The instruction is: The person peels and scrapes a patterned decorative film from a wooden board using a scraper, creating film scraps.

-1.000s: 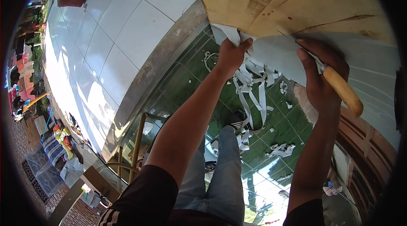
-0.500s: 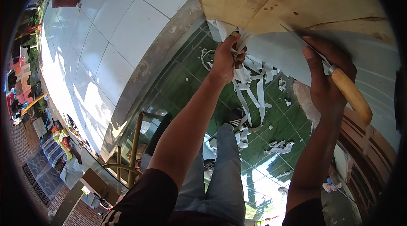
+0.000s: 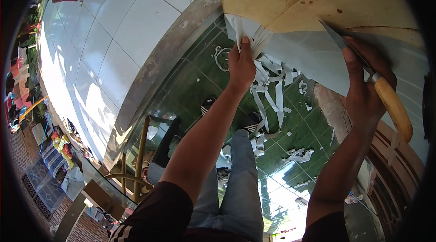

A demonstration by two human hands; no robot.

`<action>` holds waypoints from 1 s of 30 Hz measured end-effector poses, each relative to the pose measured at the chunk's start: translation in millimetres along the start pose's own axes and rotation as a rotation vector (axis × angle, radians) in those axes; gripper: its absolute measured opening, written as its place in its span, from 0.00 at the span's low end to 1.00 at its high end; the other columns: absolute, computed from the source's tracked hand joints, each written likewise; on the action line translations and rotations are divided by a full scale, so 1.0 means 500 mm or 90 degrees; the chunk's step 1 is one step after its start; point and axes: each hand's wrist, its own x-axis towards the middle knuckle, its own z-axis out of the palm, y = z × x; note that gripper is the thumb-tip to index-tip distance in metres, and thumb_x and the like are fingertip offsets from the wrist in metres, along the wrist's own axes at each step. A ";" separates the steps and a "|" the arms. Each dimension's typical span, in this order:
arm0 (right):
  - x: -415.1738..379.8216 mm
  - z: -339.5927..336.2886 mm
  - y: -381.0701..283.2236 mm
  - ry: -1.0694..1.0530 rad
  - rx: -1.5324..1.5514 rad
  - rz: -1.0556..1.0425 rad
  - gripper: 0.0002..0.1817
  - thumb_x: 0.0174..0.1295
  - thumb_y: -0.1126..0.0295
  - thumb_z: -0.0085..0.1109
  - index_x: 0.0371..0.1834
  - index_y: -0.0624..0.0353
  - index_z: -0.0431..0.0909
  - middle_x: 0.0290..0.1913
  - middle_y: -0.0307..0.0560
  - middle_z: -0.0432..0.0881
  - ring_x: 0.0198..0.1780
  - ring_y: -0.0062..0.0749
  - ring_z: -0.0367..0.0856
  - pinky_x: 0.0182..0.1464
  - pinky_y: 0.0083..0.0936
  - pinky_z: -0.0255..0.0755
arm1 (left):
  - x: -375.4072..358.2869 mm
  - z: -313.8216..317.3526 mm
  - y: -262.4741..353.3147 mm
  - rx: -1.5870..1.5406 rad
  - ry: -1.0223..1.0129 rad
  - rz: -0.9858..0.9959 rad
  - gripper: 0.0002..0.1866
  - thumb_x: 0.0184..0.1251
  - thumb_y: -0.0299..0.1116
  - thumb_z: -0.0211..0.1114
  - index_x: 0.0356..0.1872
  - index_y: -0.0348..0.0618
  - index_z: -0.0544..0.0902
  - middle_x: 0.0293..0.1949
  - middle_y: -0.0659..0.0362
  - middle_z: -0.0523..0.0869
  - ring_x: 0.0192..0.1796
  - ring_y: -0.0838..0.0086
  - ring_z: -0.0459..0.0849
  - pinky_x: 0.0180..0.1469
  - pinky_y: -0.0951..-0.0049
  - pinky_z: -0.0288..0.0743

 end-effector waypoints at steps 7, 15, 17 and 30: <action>0.002 0.005 0.005 0.019 -0.026 0.004 0.09 0.68 0.69 0.73 0.47 0.60 0.92 0.42 0.44 0.93 0.42 0.29 0.90 0.51 0.25 0.81 | -0.022 0.015 -0.001 0.065 0.047 0.056 0.26 0.88 0.48 0.49 0.45 0.30 0.82 0.27 0.59 0.78 0.31 0.75 0.69 0.36 0.68 0.64; -0.006 0.007 0.018 0.023 -0.043 0.014 0.09 0.69 0.67 0.72 0.48 0.60 0.92 0.42 0.44 0.93 0.44 0.29 0.90 0.53 0.25 0.80 | -0.034 -0.042 -0.034 0.167 0.034 0.043 0.27 0.87 0.50 0.50 0.41 0.31 0.81 0.25 0.59 0.77 0.30 0.74 0.68 0.33 0.65 0.63; -0.007 0.008 0.022 0.031 -0.058 0.002 0.09 0.70 0.67 0.72 0.48 0.59 0.92 0.42 0.44 0.93 0.44 0.28 0.90 0.53 0.25 0.79 | -0.033 -0.048 -0.048 0.169 0.032 0.048 0.27 0.88 0.49 0.49 0.42 0.31 0.81 0.24 0.59 0.77 0.29 0.75 0.68 0.33 0.66 0.63; -0.010 -0.007 0.045 -0.004 -0.132 0.040 0.14 0.78 0.69 0.61 0.57 0.69 0.86 0.54 0.50 0.90 0.58 0.33 0.85 0.66 0.31 0.75 | -0.055 -0.084 -0.143 0.197 0.039 0.018 0.27 0.87 0.50 0.50 0.39 0.32 0.81 0.23 0.58 0.76 0.29 0.74 0.69 0.33 0.65 0.64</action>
